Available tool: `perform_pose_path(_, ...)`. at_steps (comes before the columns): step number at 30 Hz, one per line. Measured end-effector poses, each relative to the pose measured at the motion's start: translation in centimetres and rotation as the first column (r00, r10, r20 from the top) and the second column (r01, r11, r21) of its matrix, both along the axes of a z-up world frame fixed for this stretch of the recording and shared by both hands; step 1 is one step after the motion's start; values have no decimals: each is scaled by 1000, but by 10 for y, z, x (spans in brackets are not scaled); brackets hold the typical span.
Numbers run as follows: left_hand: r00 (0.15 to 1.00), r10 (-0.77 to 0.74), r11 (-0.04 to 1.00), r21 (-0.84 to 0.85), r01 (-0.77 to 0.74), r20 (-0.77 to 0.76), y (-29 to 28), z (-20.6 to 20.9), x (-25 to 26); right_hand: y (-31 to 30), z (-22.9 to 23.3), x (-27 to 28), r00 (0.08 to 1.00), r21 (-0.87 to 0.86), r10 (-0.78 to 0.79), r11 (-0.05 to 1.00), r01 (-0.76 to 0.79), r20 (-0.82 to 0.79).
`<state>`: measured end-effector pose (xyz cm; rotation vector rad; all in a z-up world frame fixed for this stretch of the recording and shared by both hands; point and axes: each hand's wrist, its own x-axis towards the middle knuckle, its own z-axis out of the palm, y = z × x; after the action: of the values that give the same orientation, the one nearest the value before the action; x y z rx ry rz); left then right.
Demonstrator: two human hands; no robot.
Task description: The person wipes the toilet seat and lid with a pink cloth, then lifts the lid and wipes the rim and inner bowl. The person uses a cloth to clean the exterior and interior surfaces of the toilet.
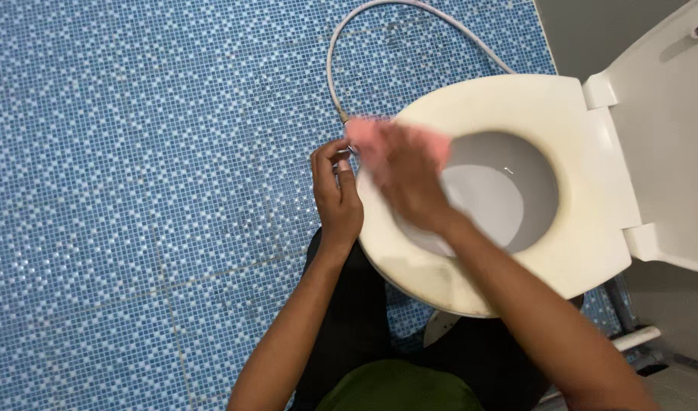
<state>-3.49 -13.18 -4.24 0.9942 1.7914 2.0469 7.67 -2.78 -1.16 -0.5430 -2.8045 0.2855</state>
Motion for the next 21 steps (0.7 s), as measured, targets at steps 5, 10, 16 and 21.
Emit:
perform_pose_path(5,998,42,999,-24,-43,-47,-22,-8,-11,-3,-22,18,991,-12,130,992,-130,41)
perform_pose_path(10,999,23,1000,14,-23,-43,-40,-3,-20,70,-27,-6,990,-5,-104,995,104,-96)
perform_pose_path(16,999,27,999,34,-28,23,-49,5,-11,-6,-8,-21,995,72,-21,997,28,-94)
perform_pose_path(21,1000,17,997,70,-16,-20,-59,12,-7,-79,24,43,973,-310,198,938,-153,117)
